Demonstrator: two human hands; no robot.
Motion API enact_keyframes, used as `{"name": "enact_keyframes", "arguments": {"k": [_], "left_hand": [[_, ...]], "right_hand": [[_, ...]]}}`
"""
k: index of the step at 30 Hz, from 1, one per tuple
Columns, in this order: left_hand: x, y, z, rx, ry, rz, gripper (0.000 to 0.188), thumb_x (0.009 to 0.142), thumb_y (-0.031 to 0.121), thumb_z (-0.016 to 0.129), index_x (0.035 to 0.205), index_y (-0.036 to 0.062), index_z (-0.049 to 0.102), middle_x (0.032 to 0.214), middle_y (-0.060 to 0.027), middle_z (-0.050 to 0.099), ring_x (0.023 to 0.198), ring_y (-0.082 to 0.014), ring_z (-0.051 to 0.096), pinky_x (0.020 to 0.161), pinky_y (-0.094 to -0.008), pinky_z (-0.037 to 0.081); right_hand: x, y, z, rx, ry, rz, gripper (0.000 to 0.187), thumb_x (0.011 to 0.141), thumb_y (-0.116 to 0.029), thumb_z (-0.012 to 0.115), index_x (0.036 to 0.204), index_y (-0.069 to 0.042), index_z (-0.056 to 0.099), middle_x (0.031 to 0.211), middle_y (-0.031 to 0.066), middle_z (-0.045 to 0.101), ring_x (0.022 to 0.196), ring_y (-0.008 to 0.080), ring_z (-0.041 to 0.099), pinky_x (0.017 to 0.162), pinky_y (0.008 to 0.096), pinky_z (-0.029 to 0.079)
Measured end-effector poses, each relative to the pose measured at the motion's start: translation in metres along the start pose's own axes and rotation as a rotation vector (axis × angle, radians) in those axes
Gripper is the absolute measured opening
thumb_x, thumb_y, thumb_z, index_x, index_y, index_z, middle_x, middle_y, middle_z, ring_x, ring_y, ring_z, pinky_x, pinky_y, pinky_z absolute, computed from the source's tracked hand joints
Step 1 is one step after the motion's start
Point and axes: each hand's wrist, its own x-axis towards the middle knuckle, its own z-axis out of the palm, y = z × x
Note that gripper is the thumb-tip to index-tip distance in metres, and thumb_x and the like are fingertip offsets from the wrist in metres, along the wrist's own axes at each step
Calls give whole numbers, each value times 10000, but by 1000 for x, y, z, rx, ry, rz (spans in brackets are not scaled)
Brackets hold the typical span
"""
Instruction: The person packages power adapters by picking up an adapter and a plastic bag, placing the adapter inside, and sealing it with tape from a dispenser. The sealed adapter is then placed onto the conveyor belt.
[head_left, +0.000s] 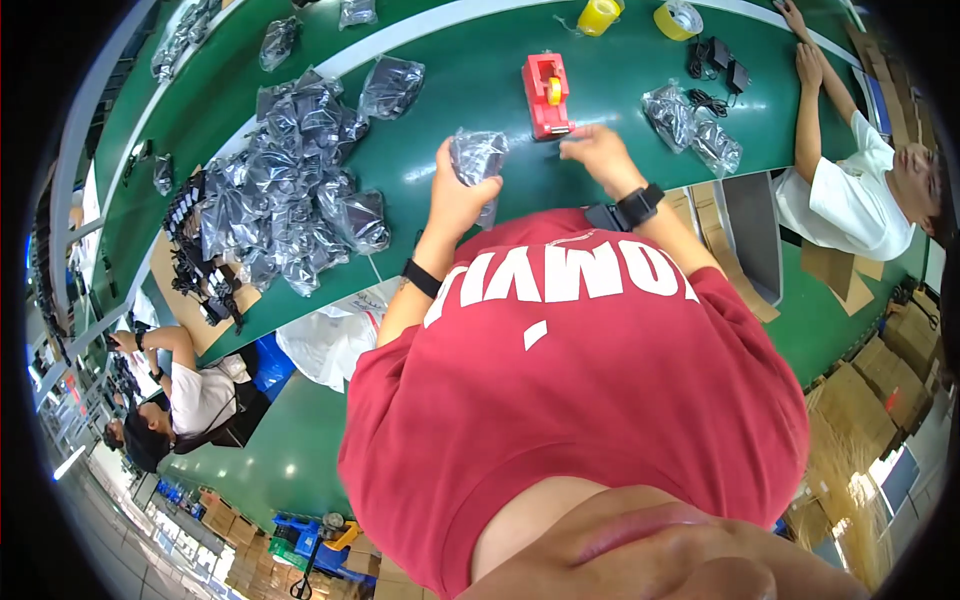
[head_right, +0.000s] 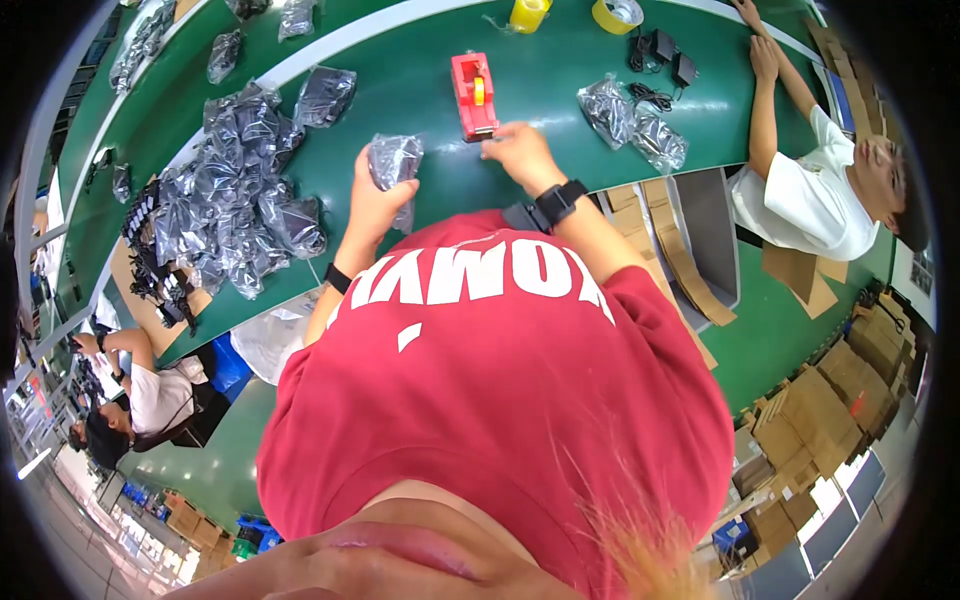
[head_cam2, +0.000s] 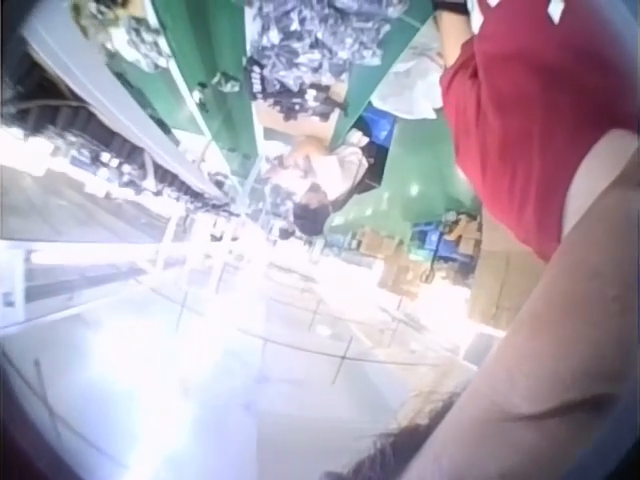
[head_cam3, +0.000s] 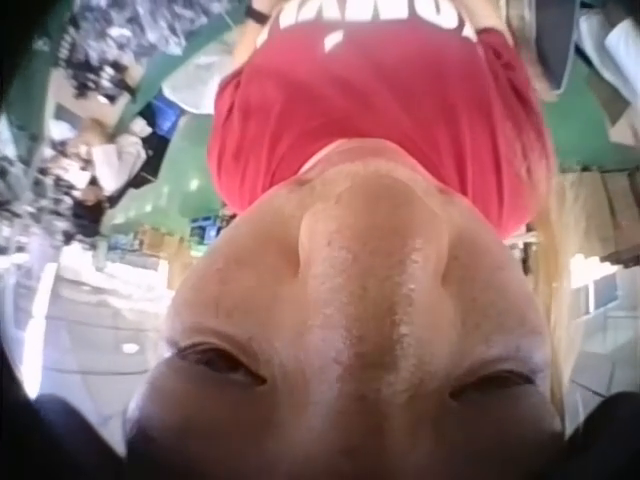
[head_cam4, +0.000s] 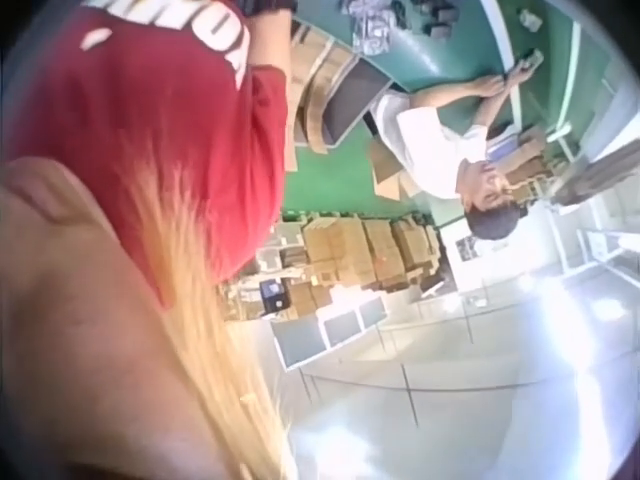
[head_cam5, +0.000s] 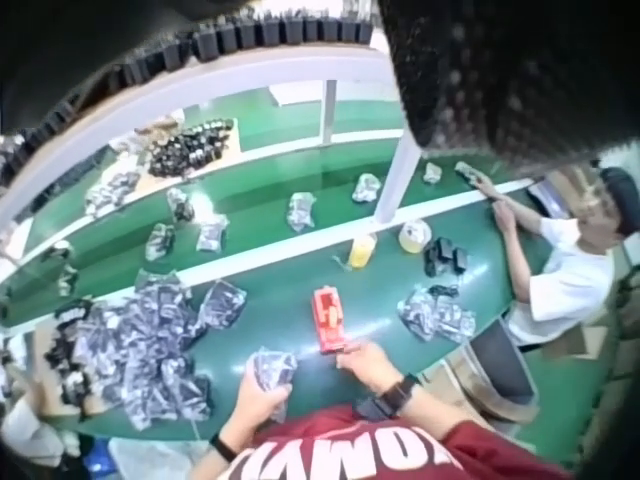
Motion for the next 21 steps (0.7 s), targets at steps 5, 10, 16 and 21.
{"name": "enact_keyframes", "arguments": {"k": [5, 10, 16, 21], "left_hand": [[1, -1, 0, 5, -8, 12, 784, 577, 123, 664, 1223, -70, 265, 1054, -155, 500, 942, -200, 513, 820, -279, 407], [0, 0, 3, 82, -38, 55, 784, 577, 132, 664, 1222, -72, 268, 1066, -165, 493, 950, -206, 513, 827, -283, 403], [-2, 9, 7, 104, -34, 49, 803, 561, 159, 667, 1224, -62, 272, 1047, -170, 507, 932, -211, 526, 801, -280, 416], [-6, 27, 16, 467, 52, 73, 748, 554, 213, 647, 1198, 2, 332, 973, -204, 560, 875, -315, 571, 738, -339, 456]], "right_hand": [[-15, 7, 4, 206, -62, 158, 169, 750, -211, 569, 838, -68, 592, 717, -9, 572, 653, 60, 492, 578, 188, 336], [-10, 11, 14, 333, 24, 310, 155, 769, -253, 564, 756, -100, 585, 627, -37, 513, 600, 55, 462, 505, 187, 286], [-3, 25, 16, -164, 149, 62, 289, 797, -306, 532, 737, -27, 580, 606, 64, 557, 538, 177, 505, 516, 323, 394], [-36, -5, 11, -617, 160, -383, 243, 817, -239, 507, 757, -12, 570, 652, 146, 557, 606, 282, 547, 575, 356, 423]]}}
